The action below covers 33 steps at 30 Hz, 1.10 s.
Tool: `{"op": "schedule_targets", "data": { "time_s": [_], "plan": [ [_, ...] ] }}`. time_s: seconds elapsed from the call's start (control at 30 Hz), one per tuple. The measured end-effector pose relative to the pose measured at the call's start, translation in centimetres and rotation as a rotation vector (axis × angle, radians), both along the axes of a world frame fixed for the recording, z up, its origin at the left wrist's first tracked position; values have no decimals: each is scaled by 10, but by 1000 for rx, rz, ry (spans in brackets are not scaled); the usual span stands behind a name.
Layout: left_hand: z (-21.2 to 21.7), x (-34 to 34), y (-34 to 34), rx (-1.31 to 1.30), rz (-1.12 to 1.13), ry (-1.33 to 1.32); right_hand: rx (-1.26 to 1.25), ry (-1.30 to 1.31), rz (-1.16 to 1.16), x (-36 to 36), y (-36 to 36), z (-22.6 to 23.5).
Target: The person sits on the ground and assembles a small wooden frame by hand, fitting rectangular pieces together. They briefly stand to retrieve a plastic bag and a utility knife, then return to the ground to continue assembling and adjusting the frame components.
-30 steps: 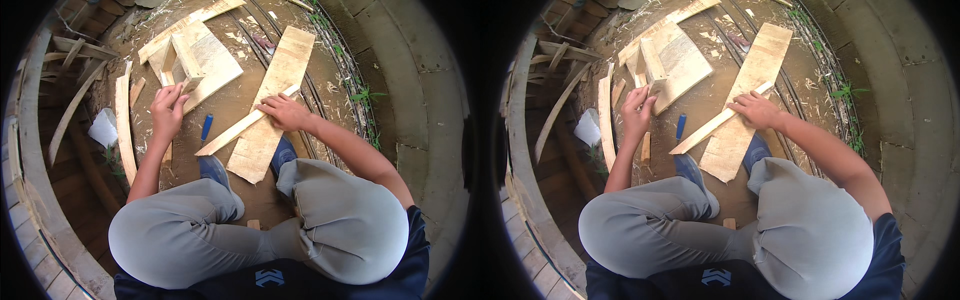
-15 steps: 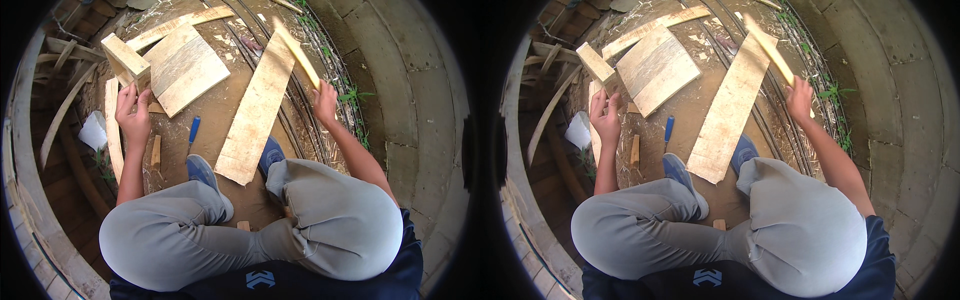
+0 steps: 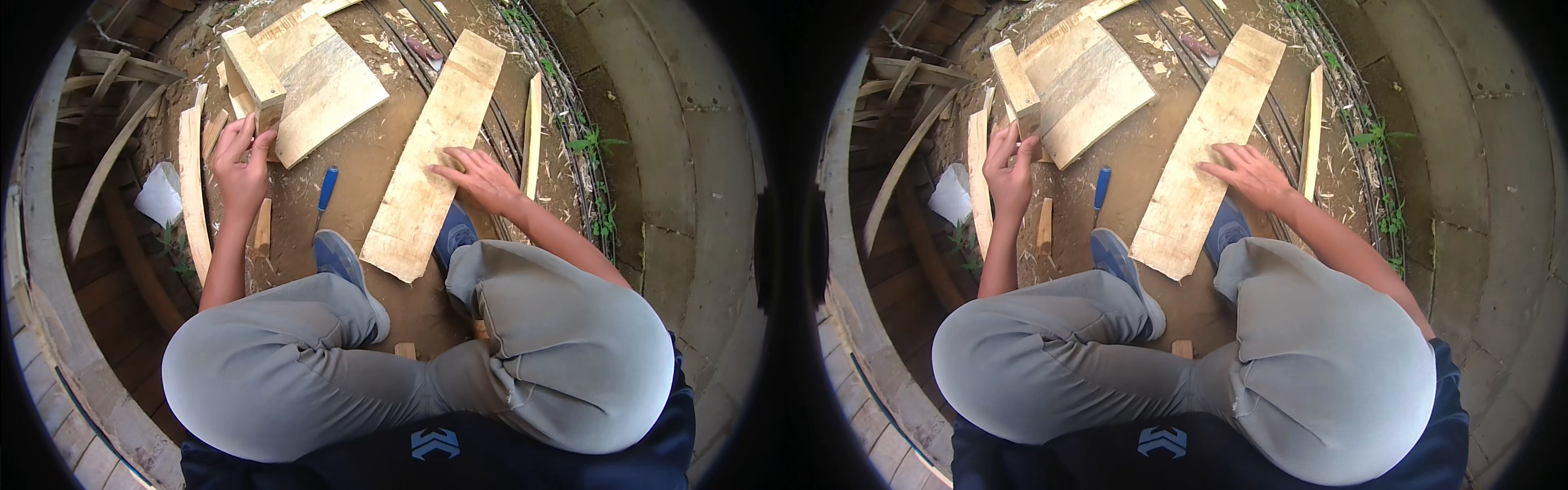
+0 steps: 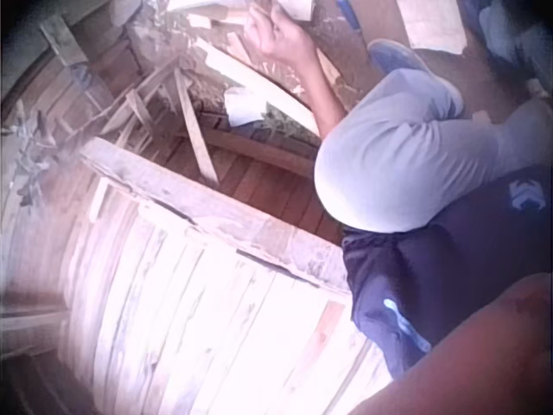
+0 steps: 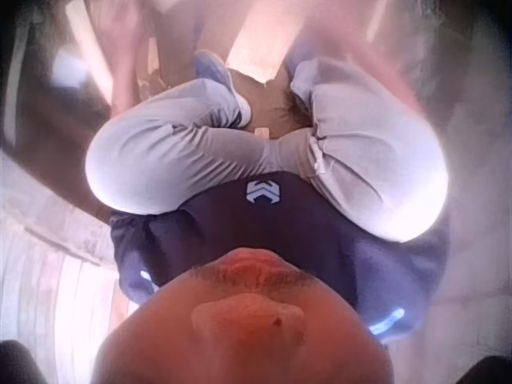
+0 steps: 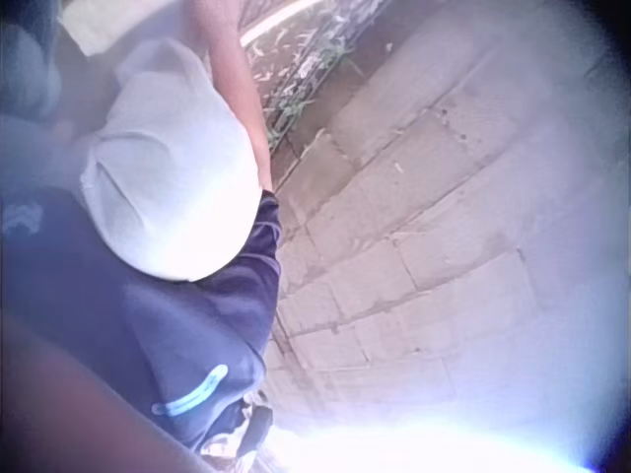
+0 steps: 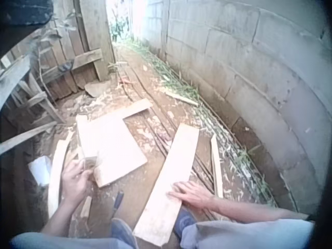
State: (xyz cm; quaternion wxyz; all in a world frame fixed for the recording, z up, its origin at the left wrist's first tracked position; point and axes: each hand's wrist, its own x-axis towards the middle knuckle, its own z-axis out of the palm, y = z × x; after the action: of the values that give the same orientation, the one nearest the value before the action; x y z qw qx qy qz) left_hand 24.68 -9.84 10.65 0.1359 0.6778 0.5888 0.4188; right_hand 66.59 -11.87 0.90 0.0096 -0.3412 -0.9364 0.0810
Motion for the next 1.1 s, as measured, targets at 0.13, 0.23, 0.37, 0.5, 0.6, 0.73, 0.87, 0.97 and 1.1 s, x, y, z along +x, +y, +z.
{"op": "schedule_targets", "data": {
  "time_s": [0.13, 0.23, 0.37, 0.5, 0.6, 0.73, 0.87, 0.97, 1.1],
  "plan": [
    [6, 5, -2, -25, 27, -62, 24, -1, 110, -4, -9, -19],
    [8, -2, -5, 0, 70, -58, 52, 14, 179, -2, -3, -18],
    [10, -17, -3, 20, 115, -155, 208, 187, 291, -4, 13, 10],
    [36, -40, -1, 96, 174, -254, 387, 402, 282, -22, 50, 64],
    [41, -54, 7, 92, 178, -304, 400, 395, 220, -27, 73, 109],
    [61, -54, 11, 144, 216, -334, 354, 470, 10, -55, 101, 173],
    [64, -55, 12, 68, 156, -818, 445, 538, -147, -82, 100, 242],
    [68, -53, 11, 16, 79, -985, 547, 507, -169, -90, 106, 259],
    [58, -47, 14, -41, -65, -1091, 648, 482, -167, -105, 102, 249]
  ]
}}
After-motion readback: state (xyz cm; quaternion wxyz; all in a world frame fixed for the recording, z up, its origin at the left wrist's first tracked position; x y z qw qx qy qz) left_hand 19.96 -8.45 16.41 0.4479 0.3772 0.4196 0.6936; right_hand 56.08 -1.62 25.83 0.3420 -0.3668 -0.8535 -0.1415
